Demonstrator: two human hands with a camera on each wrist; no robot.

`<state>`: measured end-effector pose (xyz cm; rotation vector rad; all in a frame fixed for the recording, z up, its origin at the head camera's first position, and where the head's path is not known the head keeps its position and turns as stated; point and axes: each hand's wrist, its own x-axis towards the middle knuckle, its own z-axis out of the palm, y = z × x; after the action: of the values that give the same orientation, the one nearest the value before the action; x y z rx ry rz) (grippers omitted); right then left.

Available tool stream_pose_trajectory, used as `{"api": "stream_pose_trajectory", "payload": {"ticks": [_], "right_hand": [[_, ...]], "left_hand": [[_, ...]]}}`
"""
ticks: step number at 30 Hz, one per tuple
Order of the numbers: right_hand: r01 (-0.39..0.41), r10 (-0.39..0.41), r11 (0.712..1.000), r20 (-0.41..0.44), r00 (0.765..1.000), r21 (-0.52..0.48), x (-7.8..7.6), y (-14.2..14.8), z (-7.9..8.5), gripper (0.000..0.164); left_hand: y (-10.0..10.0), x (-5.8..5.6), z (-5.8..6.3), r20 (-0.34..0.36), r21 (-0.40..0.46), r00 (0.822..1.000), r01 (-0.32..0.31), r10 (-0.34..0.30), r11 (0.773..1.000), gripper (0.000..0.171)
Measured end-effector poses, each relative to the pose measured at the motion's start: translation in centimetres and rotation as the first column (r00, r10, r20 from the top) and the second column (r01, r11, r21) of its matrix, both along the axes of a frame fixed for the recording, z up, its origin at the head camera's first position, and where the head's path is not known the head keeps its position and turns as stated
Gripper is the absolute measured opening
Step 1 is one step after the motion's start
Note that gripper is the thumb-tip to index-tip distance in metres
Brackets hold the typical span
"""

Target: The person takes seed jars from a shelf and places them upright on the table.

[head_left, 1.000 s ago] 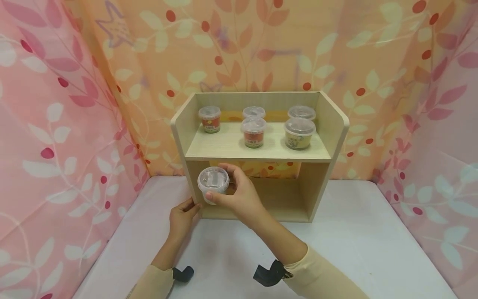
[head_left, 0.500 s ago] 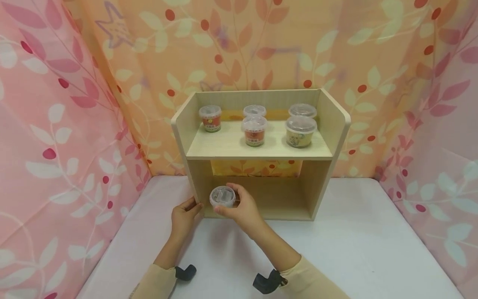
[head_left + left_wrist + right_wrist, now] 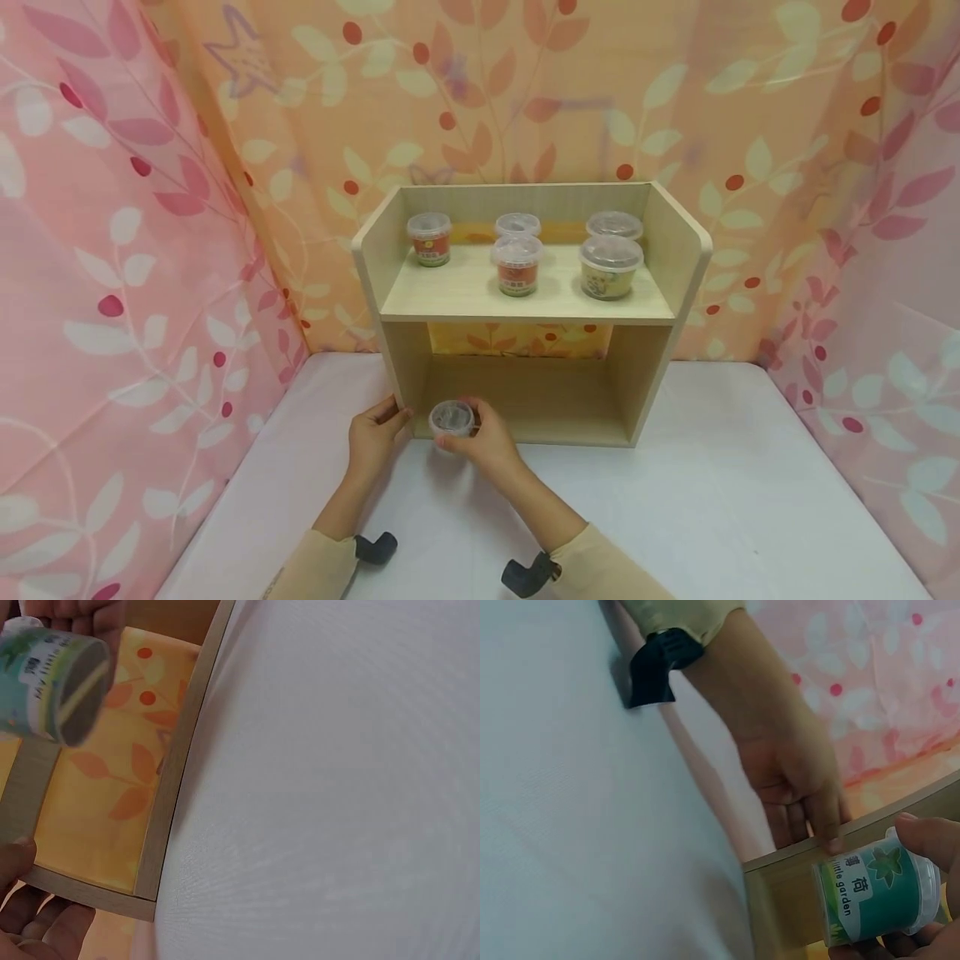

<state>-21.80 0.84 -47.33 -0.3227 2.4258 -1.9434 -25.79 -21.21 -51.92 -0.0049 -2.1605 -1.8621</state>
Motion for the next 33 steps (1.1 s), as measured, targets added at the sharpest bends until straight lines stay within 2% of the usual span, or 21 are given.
{"api": "stream_pose_trajectory", "payload": {"ticks": [6, 15, 28, 33], "right_hand": [[0.022, -0.022, 0.998, 0.008, 1.0, 0.063, -0.3, -0.4, -2.0, 0.081], [0.042, -0.038, 0.991, -0.027, 0.999, 0.131, -0.5, -0.8, -3.6, 0.082], [0.061, -0.044, 0.984, -0.1, 0.994, 0.17, -0.6, -1.6, -4.2, 0.083], [0.061, -0.048, 0.985, -0.086, 0.995, 0.16, -0.3, -1.8, -4.6, 0.082]], "left_hand": [[0.2, 0.0, -0.1, -0.01, -0.008, 1.0, -0.013, 0.013, 1.0, 0.035], [0.4, -0.2, 0.1, 0.015, -0.022, 1.0, -0.018, 0.018, 1.0, 0.037], [0.2, -0.1, 0.4, 0.011, -0.032, 0.999, -0.03, 0.03, 0.999, 0.039], [0.0, 0.1, 0.1, 0.015, -0.03, 1.0, -0.023, 0.023, 0.999, 0.04]]}}
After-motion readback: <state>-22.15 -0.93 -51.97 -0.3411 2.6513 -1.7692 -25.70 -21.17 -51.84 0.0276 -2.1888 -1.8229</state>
